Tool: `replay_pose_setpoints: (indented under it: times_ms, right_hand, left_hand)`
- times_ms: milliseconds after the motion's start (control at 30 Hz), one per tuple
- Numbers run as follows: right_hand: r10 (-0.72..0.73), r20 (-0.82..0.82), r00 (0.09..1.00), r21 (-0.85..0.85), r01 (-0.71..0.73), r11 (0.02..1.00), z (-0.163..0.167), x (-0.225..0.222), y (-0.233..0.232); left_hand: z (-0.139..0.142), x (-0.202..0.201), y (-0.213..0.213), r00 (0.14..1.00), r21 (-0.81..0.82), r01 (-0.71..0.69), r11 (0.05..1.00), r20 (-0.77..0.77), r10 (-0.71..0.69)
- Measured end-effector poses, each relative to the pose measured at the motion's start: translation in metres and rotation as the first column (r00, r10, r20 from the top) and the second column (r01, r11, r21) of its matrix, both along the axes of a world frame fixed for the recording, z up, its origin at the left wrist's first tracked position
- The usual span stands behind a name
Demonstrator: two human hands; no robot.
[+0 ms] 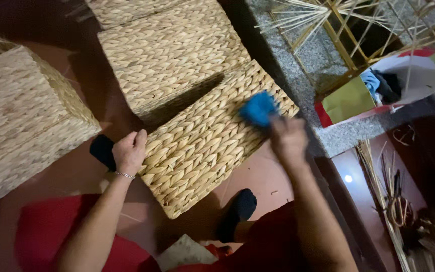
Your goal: The person sits on the floor and wipes water hyacinth woven baskets one at a time with a blue cloth, turning each basket over to wipe its sides and top, then sets it aside and reaches for the next basket.
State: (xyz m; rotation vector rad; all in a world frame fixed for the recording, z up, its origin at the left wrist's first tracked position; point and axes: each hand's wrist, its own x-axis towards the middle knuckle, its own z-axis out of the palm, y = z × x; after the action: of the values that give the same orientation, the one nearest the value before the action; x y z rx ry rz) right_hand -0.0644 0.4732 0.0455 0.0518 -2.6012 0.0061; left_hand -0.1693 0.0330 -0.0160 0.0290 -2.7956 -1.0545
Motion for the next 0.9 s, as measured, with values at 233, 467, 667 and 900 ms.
replay_pose_setpoints:
  times_ms: [233, 467, 667, 900]
  right_hand:
    - [-0.202, -0.019, 0.979, 0.048, 0.203, 0.978, -0.019, -0.017, -0.005]
    - [0.735, 0.285, 0.615, -0.243, -0.696, 0.676, 0.003, 0.090, -0.175]
    - [0.464, 0.199, 0.863, -0.054, -0.463, 0.885, 0.001, 0.053, -0.101]
    - [-0.207, -0.030, 0.978, -0.267, 0.192, 0.944, -0.029, 0.004, 0.088]
  left_hand:
    - [-0.010, -0.008, -0.005, 0.998, -0.073, -0.012, 0.997, 0.062, 0.017]
    - [0.018, -0.014, -0.004, 0.910, -0.181, 0.074, 0.981, 0.414, 0.008]
    - [0.069, -0.024, 0.033, 0.877, -0.227, 0.200, 0.953, 0.474, -0.071]
    - [0.064, -0.085, 0.158, 0.824, -0.040, 0.273, 0.961, 0.525, -0.212]
